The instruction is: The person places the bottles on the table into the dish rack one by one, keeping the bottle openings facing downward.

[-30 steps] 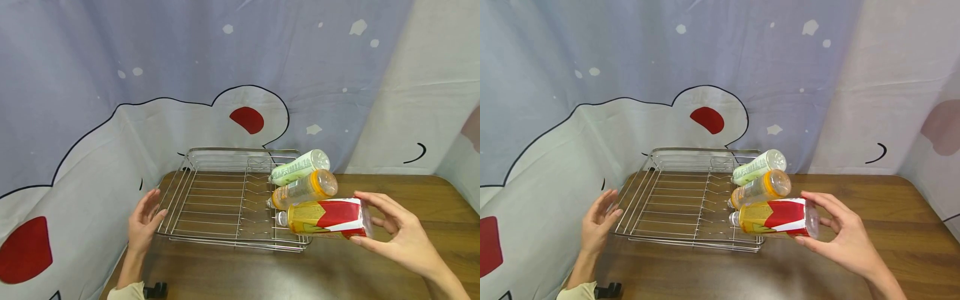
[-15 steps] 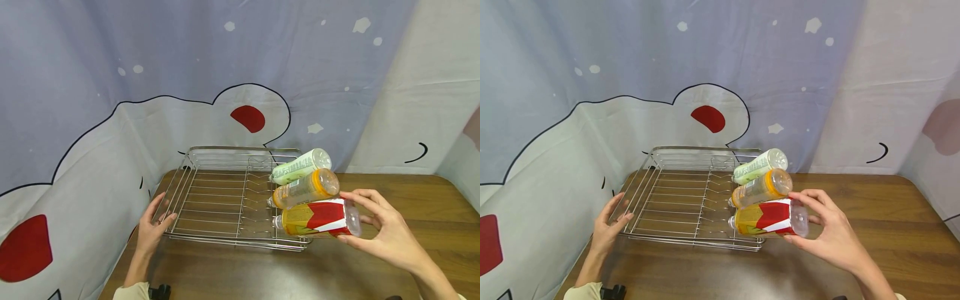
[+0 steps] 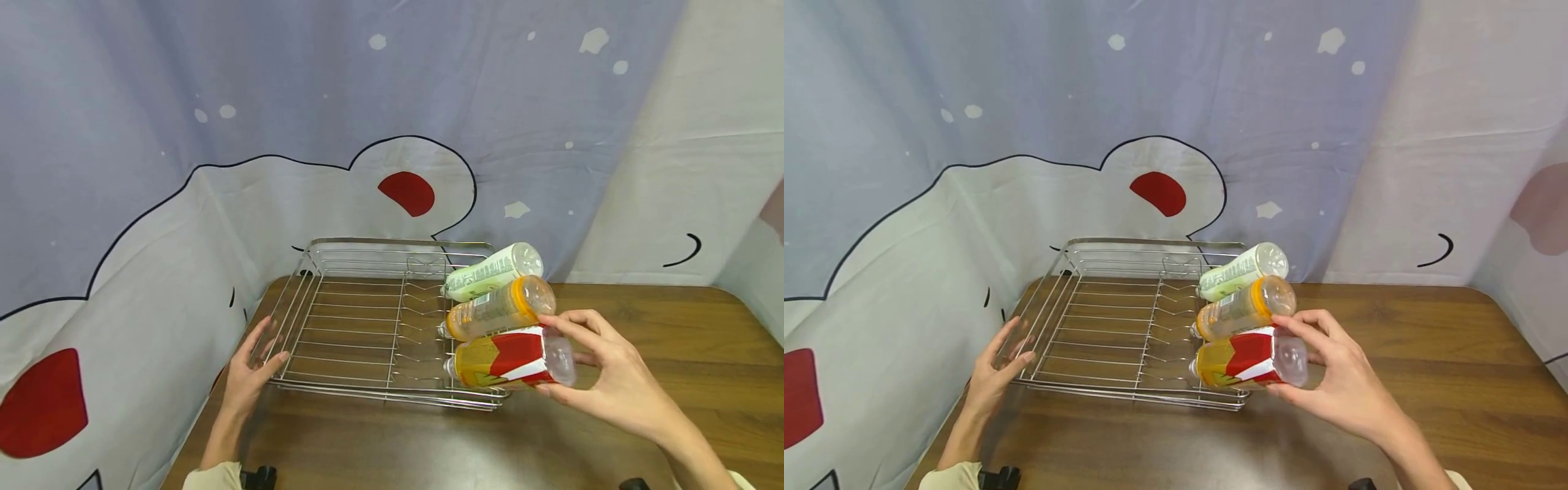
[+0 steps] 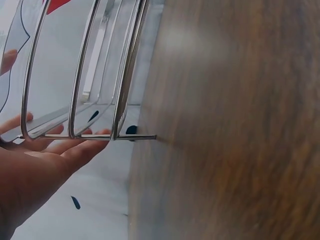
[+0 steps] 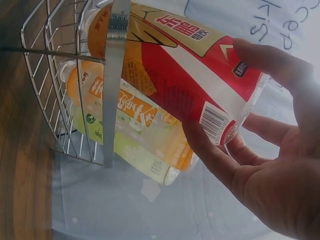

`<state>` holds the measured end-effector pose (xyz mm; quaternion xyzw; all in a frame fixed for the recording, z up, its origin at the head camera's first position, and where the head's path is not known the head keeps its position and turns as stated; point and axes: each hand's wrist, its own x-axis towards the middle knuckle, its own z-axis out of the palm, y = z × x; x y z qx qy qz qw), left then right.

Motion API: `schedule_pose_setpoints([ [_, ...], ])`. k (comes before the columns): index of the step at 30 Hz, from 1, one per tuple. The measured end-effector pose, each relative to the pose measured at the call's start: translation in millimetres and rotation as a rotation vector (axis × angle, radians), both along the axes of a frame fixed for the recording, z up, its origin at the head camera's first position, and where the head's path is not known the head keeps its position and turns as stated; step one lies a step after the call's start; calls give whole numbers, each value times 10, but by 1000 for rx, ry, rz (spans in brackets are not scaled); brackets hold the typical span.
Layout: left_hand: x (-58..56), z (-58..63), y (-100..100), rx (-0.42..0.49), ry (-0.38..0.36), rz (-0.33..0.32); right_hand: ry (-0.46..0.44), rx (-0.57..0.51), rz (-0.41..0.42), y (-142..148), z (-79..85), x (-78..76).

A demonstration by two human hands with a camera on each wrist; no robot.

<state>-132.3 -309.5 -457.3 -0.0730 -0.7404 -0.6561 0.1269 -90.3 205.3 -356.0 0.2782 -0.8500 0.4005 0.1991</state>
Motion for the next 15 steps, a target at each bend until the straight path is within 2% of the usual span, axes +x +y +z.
schedule_pose_setpoints([
  [3, 8, -11, -17, 7, -13, -23, -1, 11, -5, -29, -1, -4],
  [8, 18, -5, -44, 28, -73, -51, 5, 22, -7, -79, -15, -15],
  [15, 9, 3, -71, 1, -133, -58, 4, 10, 8, -147, -55, -32],
])
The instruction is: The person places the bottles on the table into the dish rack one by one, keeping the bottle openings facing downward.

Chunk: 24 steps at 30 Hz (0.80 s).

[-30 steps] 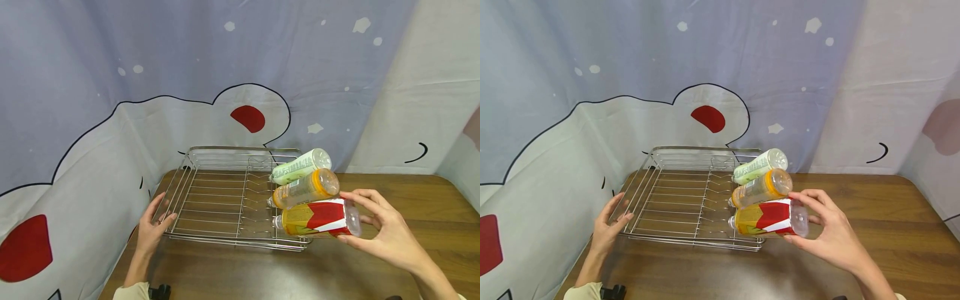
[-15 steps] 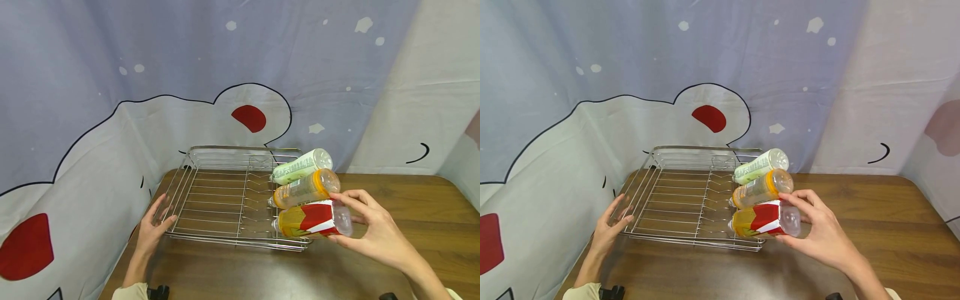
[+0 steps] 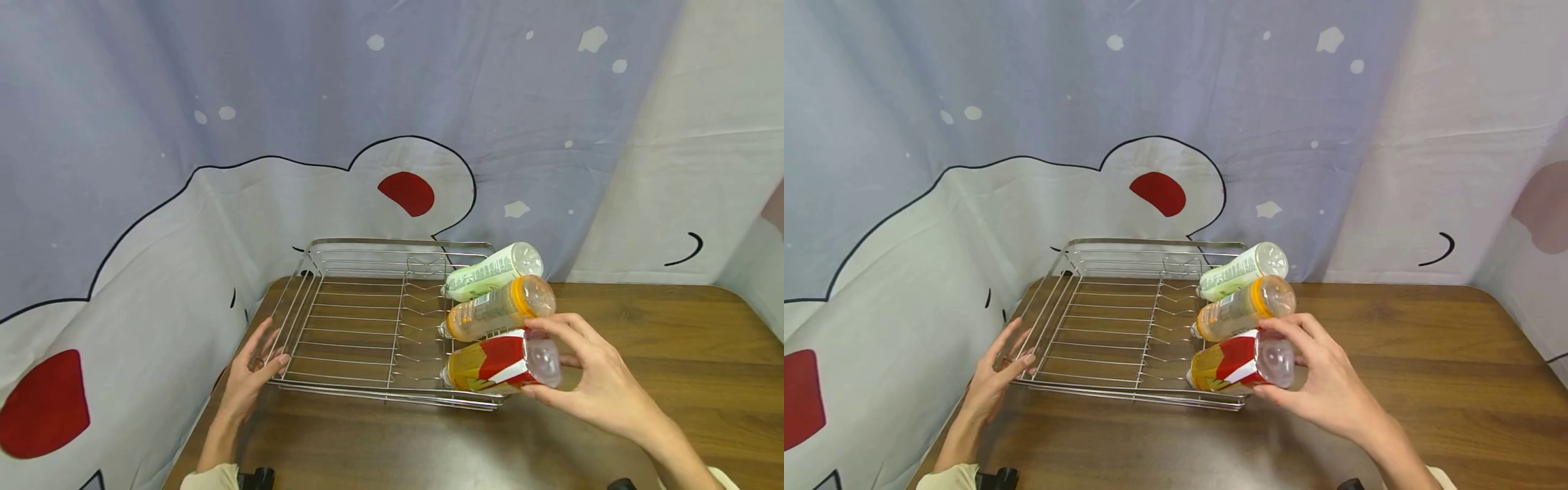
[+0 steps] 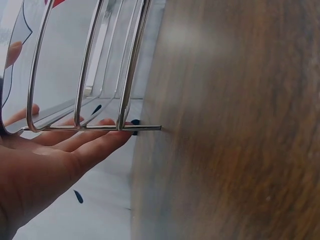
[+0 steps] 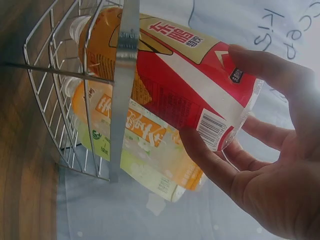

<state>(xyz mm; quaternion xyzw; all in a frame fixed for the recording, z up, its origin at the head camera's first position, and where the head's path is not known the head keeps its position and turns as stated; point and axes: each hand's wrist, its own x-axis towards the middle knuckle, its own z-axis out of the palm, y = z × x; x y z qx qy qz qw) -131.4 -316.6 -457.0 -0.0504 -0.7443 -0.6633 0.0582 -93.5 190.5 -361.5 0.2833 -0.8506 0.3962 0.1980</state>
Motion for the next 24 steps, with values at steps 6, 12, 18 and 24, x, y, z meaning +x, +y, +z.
schedule_pose_setpoints([
  [6, 7, -7, -3, 10, -14, -8, 17, 4, 3, -51, -46, -11],
  [12, 14, -7, -1, 26, -7, -9, 80, 51, 0, -85, -80, -31],
  [18, 16, -8, 3, 49, 9, -20, 107, 74, -7, -95, -107, -48],
  [24, 14, -7, -1, 54, 0, -17, 128, 102, -32, -106, -120, -51],
])
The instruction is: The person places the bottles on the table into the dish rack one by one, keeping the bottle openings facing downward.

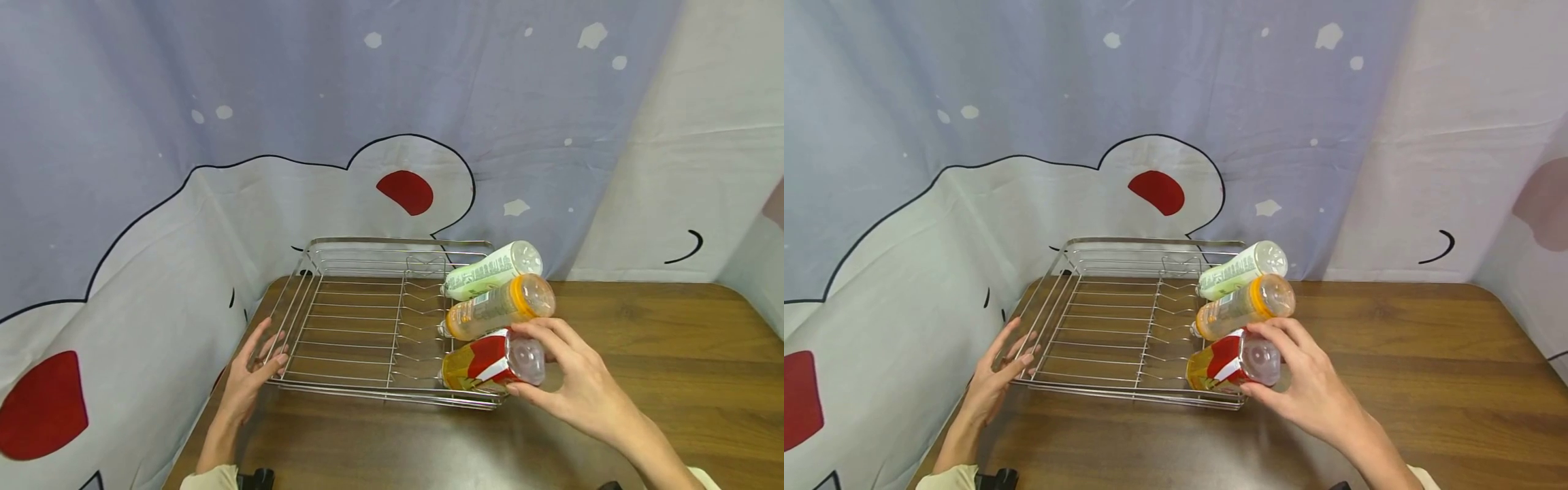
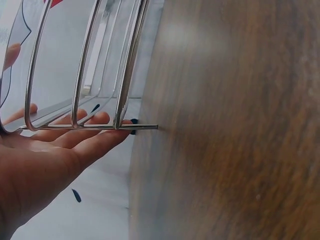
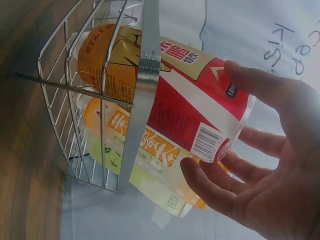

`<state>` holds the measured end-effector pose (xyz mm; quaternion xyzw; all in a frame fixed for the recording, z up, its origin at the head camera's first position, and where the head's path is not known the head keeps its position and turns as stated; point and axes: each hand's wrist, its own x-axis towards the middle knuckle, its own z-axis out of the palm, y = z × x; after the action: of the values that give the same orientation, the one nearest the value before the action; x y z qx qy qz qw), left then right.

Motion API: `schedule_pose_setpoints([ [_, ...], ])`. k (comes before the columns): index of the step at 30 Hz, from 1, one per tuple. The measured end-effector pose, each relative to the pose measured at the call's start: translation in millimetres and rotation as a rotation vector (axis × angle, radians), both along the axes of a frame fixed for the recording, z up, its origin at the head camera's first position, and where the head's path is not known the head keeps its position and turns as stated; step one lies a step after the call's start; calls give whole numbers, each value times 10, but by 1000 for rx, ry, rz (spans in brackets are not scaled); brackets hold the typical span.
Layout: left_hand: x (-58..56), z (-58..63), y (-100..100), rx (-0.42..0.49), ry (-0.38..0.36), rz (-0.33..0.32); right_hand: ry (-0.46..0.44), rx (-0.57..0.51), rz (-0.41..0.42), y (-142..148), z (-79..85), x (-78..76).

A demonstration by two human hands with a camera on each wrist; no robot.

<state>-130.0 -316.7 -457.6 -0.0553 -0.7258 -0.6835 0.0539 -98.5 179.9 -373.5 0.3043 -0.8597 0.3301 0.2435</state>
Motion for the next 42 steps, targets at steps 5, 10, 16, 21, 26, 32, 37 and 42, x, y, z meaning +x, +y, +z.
schedule_pose_setpoints([
  [5, -5, 5, -8, -17, -21, 9, 5, 17, -19, -4, -9, -1],
  [10, -7, 16, -22, -30, -34, 4, 6, 24, -22, -9, -21, -6],
  [16, -37, 13, -37, -50, -56, 13, 5, 28, -17, -11, -21, -9],
  [21, -63, 14, -52, -62, -67, 13, -6, 22, -9, 7, -2, 0],
  [26, -82, 21, -68, -65, -95, 9, -20, 4, -6, 106, 33, 9],
  [32, -92, 55, -100, -149, -145, -4, -45, 49, -67, 328, 97, 21],
  [37, -92, 90, -170, -222, -181, -42, -45, 98, -141, 516, 92, 53],
  [42, -97, 164, -208, -351, -178, -45, -49, 174, -170, 737, 71, 44],
])
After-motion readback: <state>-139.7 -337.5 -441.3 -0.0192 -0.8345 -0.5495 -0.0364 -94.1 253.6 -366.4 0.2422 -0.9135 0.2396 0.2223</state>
